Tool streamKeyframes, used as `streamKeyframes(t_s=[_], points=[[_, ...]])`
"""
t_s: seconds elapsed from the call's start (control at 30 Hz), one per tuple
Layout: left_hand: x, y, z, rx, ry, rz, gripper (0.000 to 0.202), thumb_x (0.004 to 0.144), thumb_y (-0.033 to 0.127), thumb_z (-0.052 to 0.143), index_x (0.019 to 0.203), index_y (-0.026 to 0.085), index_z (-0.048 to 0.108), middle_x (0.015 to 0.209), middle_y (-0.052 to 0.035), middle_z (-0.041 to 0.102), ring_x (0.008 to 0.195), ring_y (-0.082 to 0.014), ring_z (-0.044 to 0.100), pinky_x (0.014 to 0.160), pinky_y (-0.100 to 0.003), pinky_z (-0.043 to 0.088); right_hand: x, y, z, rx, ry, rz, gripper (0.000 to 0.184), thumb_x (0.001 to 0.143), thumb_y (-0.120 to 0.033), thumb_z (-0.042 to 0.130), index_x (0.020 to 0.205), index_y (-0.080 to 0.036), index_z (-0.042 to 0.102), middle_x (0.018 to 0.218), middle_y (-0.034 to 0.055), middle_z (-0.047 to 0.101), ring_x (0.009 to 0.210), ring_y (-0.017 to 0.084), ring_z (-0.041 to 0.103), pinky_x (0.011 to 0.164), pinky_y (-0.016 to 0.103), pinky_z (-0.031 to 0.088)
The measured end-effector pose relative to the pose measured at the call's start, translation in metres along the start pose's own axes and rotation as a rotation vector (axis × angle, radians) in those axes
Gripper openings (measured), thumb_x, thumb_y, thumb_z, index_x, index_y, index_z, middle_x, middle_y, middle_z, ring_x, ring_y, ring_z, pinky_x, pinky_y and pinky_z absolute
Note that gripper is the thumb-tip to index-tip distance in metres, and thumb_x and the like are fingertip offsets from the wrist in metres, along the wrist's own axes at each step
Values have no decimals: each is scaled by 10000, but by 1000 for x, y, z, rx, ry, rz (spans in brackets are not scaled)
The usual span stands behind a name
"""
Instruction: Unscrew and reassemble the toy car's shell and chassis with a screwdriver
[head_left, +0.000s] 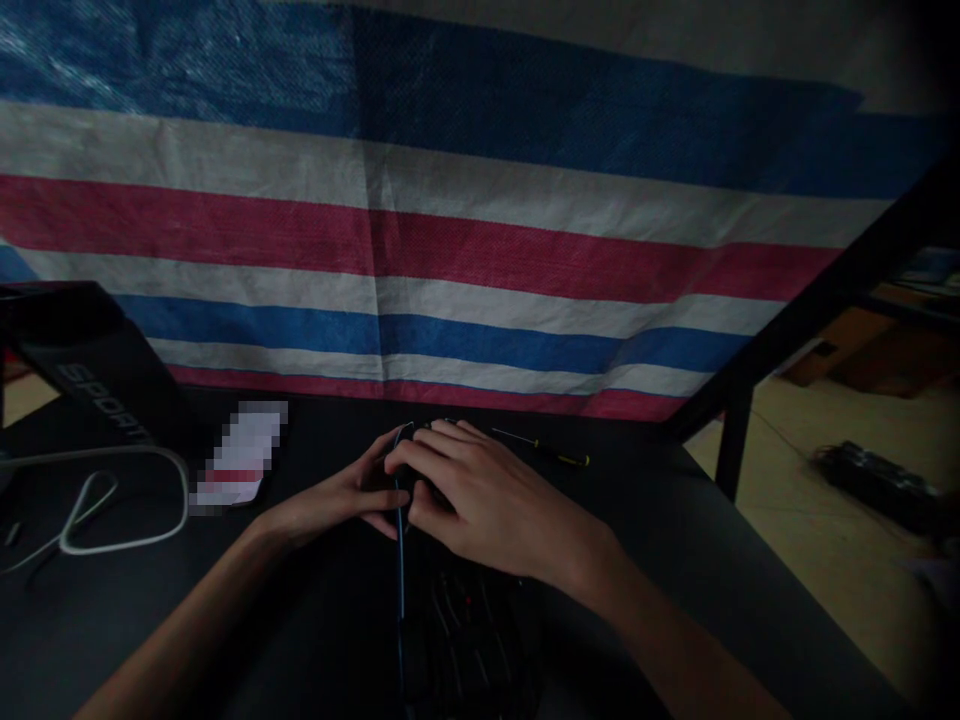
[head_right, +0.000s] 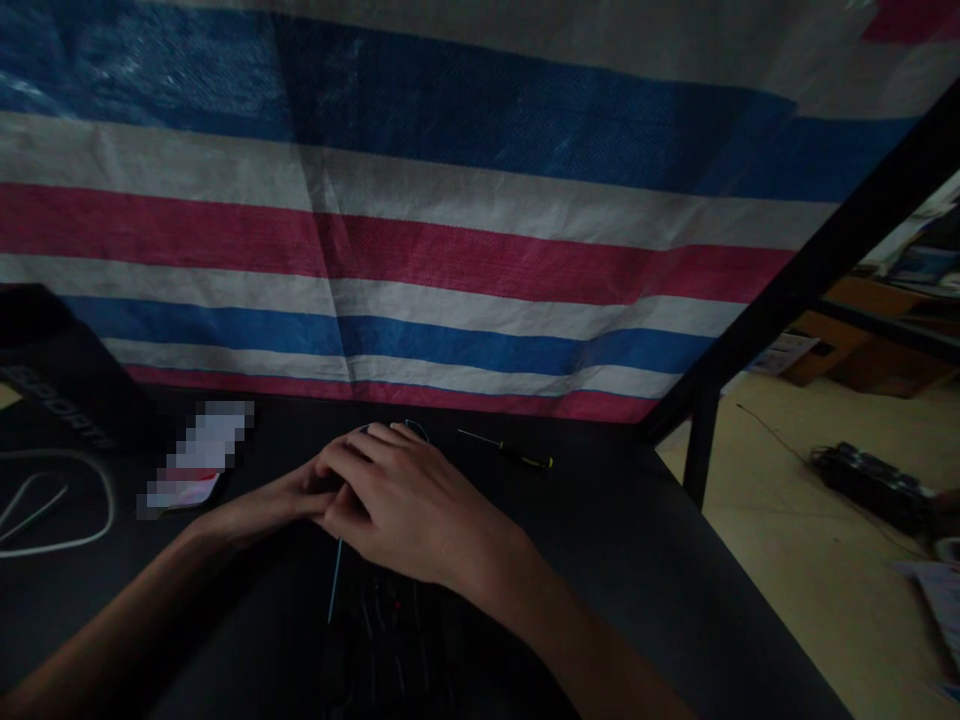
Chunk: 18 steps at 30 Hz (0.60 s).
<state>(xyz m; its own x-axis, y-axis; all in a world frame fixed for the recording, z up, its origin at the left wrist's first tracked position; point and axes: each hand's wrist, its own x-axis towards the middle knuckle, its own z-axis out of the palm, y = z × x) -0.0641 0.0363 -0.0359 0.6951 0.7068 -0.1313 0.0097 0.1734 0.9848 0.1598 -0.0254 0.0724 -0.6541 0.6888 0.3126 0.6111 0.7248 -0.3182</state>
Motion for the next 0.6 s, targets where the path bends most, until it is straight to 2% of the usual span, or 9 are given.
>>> streamKeyframes(t_s=[0.1,0.17,0.3,0.43,0.5,0.6], points=[[0,1,1,14,26,-45,940,905,251,747,1620,383,151,1603,-136,376,1284,-348,583,844,-390,626,0,1,0,-35,-16,42,173,1041,-212,436,1106,-201,596,1058,56,697,977,189,625,941,362,458],[0,1,0,7,12,-39,935,908,238,743,1617,394,154,1592,-130,397,1313,-361,559,827,-372,629,0,1,0,-30,-14,56,154,1025,-197,452,1104,-198,584,1026,60,695,953,194,623,914,361,468],[0,-2,-2,-25,-10,4,930,913,219,738,1620,377,155,1569,-142,429,1355,-380,524,901,-425,607,-3,-3,0,15,5,44,165,949,-187,550,1108,-219,582,1076,42,691,1033,197,622,935,345,462],[0,-4,-4,0,14,-21,891,931,248,721,1613,391,166,1482,-132,520,1289,-357,587,884,-447,608,-6,-6,1,-28,-29,113,180,1027,-247,458,1151,-234,588,967,36,702,862,188,650,793,338,481],[0,-3,-3,10,2,-7,863,928,246,725,1608,375,208,1447,-130,549,1306,-365,571,892,-444,603,-6,-7,0,-23,-22,105,182,1002,-220,477,1157,-224,572,963,42,695,860,189,641,812,347,480],[0,-3,-2,14,-8,19,839,910,256,746,1593,347,267,1446,-123,544,1339,-371,539,927,-449,591,-6,-9,-3,22,-14,50,185,930,-201,559,1113,-228,568,1036,42,689,977,198,629,903,352,468]])
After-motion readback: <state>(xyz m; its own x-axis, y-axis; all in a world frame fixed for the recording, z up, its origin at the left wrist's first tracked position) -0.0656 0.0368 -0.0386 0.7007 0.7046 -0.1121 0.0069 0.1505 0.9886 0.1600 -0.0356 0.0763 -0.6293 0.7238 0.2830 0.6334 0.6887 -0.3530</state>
